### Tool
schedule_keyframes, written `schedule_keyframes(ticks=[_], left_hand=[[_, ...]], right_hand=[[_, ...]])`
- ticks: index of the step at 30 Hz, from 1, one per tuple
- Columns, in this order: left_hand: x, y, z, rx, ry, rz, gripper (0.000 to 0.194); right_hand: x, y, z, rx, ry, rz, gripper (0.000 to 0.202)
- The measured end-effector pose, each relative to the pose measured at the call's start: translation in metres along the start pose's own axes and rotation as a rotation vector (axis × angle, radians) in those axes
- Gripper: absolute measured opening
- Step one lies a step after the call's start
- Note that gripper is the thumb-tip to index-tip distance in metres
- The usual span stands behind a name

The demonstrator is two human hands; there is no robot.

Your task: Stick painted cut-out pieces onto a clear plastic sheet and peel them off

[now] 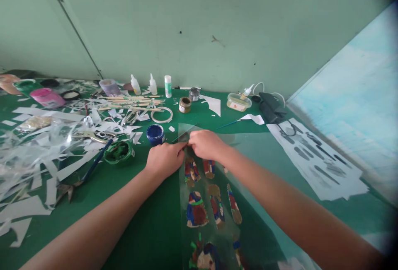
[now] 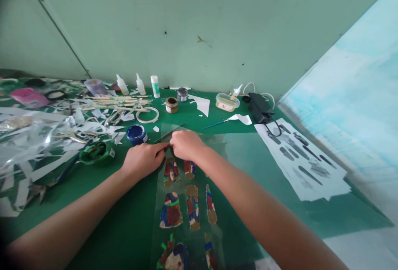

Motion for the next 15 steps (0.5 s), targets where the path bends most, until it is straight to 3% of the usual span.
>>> schedule_keyframes(ticks=[4,8,11,13,15], left_hand=[[-0.001,0.001,0.0,0.02,-0.013,-0.021,0.045],[-0.001,0.0,-0.004,0.067,-0.03,0.003,0.048],[0.0,-0.001,-0.008,0.086,-0.053,0.05,0.051],[0.0,-0.001,-0.008,0.076,-0.07,0.058,0.051],[0.0,-0.001,-0.008,0.073,-0.096,0.057,0.052]], right_hand=[[-0.015,0.034,-0.023,0.096,-0.097,-0.133,0.034],[-0.028,0.14,-0.037,0.138,-0.277,-0.503,0.026],[0.0,0.24,-0.049,0.229,-0.209,-0.537,0.02],[0.032,0.306,-0.061,0.354,-0.245,-0.478,0.018],[0.07,0.376,-0.078,0.646,-0.429,-0.439,0.018]])
Point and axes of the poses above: each hand's wrist, its own y-axis away from the middle knuckle, its own x-axis out of the palm, z = x × y, the point moved 9 cm from there along -y, towards the middle knuckle, and after that the axes turned 8 degrees about z, right-handed, at the moved point
